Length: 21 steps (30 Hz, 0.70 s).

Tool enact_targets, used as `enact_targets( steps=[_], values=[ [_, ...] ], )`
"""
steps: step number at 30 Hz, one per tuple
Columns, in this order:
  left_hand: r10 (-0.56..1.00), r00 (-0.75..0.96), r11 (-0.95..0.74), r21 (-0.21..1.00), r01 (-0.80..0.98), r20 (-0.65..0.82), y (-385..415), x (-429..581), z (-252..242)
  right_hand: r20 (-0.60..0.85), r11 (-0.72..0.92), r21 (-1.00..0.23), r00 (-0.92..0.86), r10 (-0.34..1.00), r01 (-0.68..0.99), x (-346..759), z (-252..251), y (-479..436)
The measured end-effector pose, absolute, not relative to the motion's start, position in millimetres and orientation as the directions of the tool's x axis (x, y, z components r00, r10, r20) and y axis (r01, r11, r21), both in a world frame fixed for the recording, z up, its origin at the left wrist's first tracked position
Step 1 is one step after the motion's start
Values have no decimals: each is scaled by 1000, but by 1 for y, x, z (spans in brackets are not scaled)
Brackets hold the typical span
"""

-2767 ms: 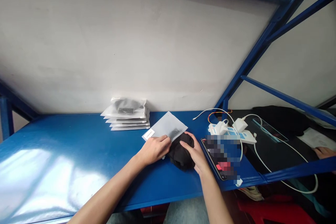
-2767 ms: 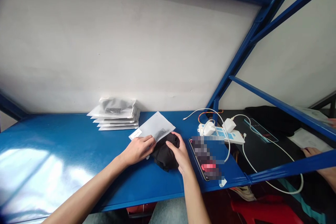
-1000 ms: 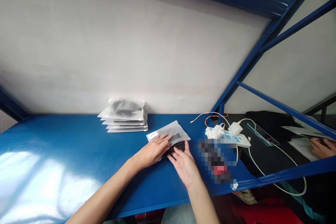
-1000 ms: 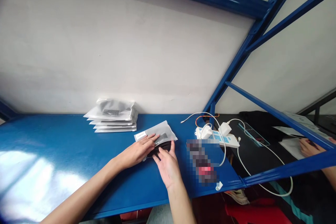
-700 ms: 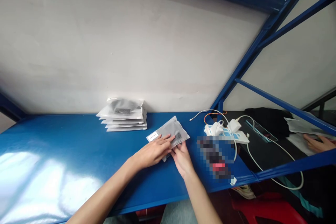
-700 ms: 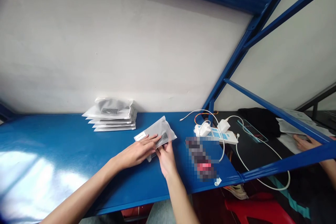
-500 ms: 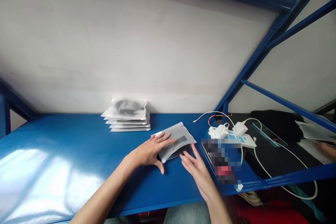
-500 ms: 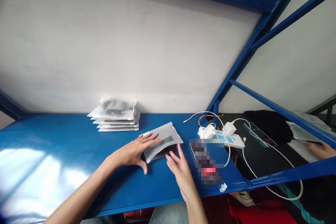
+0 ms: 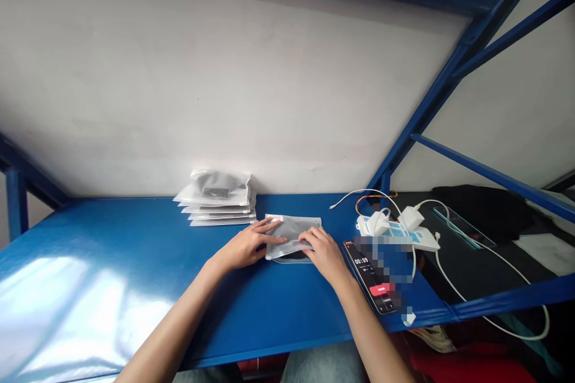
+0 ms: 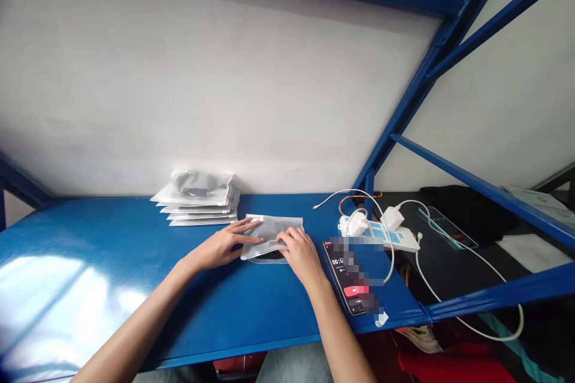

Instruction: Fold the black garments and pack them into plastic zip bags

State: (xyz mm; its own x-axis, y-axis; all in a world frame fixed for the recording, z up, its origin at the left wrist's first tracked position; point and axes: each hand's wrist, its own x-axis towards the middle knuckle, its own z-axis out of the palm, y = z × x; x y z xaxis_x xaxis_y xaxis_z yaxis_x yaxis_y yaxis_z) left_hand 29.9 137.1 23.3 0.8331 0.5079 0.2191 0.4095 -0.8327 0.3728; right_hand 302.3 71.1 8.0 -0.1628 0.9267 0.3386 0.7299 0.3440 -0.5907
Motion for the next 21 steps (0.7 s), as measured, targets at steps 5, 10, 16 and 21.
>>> enact_targets(
  steps=[5,10,16,21],
  values=[
    [504,828,-814,457,359,245,143,29,15,393,413,-725,-161,905,552,307,7,55],
    [511,844,-766,531,361,163,151,24,10,264,333,-864,-224,938,377,315,3,41],
    [483,846,-833,415,365,226,131,16,16,194,251,-921,-208,959,297,320,-4,38],
    [516,841,-827,351,439,164,97,21,20,228,274,-908,-175,958,318,318,-4,37]
  ],
)
